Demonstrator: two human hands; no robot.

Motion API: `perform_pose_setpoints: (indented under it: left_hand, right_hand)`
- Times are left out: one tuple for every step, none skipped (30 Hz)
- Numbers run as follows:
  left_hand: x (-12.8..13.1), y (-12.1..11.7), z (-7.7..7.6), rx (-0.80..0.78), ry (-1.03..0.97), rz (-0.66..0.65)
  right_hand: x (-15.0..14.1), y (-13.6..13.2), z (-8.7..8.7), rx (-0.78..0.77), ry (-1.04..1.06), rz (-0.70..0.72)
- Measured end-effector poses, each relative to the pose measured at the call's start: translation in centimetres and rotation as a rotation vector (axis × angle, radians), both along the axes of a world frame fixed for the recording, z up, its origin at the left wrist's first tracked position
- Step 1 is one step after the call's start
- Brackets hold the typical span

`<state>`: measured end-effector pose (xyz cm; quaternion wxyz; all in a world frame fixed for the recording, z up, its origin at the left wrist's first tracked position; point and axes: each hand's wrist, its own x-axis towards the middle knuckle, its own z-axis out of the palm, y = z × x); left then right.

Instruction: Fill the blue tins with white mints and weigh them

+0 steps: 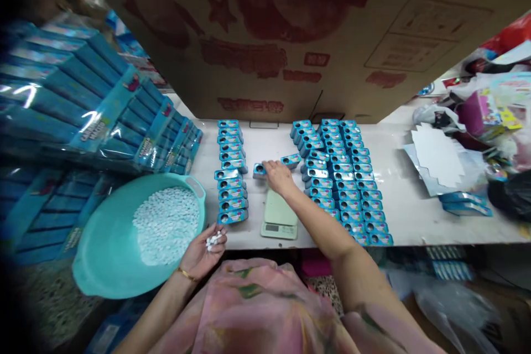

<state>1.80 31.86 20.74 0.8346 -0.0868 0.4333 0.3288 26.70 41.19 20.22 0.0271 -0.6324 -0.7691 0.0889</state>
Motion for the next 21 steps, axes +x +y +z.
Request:
perform_pose_setpoints:
  left_hand:
    - [-0.5, -0.1, 0.1, -0.002, 0.024, 0.028]
    - [-0.9, -0.2, 0.1, -0.009, 0.046, 0.061]
    - [-1.4, -0.4, 0.1, -0.018, 0.062, 0.094]
    - [-1.8, -0.6, 0.0, -0.029, 0.076, 0.128]
    - [-2.2, -0.9, -0.2, -0.042, 0.087, 0.159]
    - [-2.6, -1.3, -0.3, -0.055, 0.096, 0.184]
    - [-2.9, -1.7, -0.5, -0.07, 0.104, 0.202]
    - [-3.1, -2.0, -0.7, -0.085, 0.112, 0.215]
    - [-3.3, -2.3, -0.8, -0.101, 0.12, 0.221]
    - [-3.4, -2.6, -0.9, -0.116, 0.126, 0.223]
    - [-3.5, -2.8, -1.0, -0.128, 0.133, 0.222]
    - [-3.6, -2.9, -1.2, -0.138, 0.14, 0.218]
    - [-3.7, -2.9, -1.3, -0.145, 0.146, 0.211]
    - [-3.8, -2.9, -1.4, -0.151, 0.153, 0.202]
    - [-3.8, -2.8, -1.5, -0.153, 0.158, 0.192]
    - [-3.8, -2.6, -1.7, -0.149, 0.163, 0.181]
    - [-3.7, -2.4, -1.8, -0.14, 0.163, 0.17]
    - [-3.6, -2.2, -1.8, -0.128, 0.16, 0.156]
    - [-3.3, -2.0, -1.8, -0.115, 0.154, 0.139]
    - [-3.0, -1.8, -1.7, -0.101, 0.144, 0.12]
    - [-2.7, -1.5, -1.6, -0.089, 0.132, 0.102]
  right_hand:
    - [-0.3, 2.6, 0.0, 0.021, -0.013, -0.032]
    - [-0.6, 5.2, -0.1, 0.031, -0.025, -0.064]
    - [-1.0, 7.7, -0.3, 0.029, -0.034, -0.094]
    - [-1.4, 10.0, -0.6, 0.018, -0.041, -0.117]
    - [-1.7, 12.0, -1.0, 0.0, -0.044, -0.13]
    - [-2.1, 13.8, -1.5, -0.019, -0.043, -0.135]
    - [-2.3, 15.1, -2.0, -0.036, -0.042, -0.137]
    - [-2.5, 16.1, -2.4, -0.049, -0.039, -0.139]
    - [-2.5, 16.6, -2.8, -0.051, -0.038, -0.14]
    - [-2.2, 16.7, -3.0, -0.045, -0.041, -0.139]
    - [-1.6, 16.4, -3.0, -0.036, -0.045, -0.142]
    - [-0.8, 15.6, -2.9, -0.019, -0.052, -0.142]
    - [0.3, 14.4, -2.6, 0.003, -0.06, -0.132]
    - [1.6, 12.9, -2.2, 0.016, -0.071, -0.113]
    - [3.0, 11.2, -1.7, 0.025, -0.085, -0.077]
    - [4.4, 9.4, -1.3, 0.004, -0.104, -0.024]
    - [5.7, 7.6, -1.0, -0.057, -0.127, 0.036]
    - [6.7, 6.1, -0.8, -0.11, -0.15, 0.08]
    - [7.5, 4.8, -0.8, -0.148, -0.175, 0.11]
    - [8.0, 3.9, -0.8, -0.168, -0.2, 0.12]
    - [8.2, 3.3, -0.9, -0.165, -0.224, 0.107]
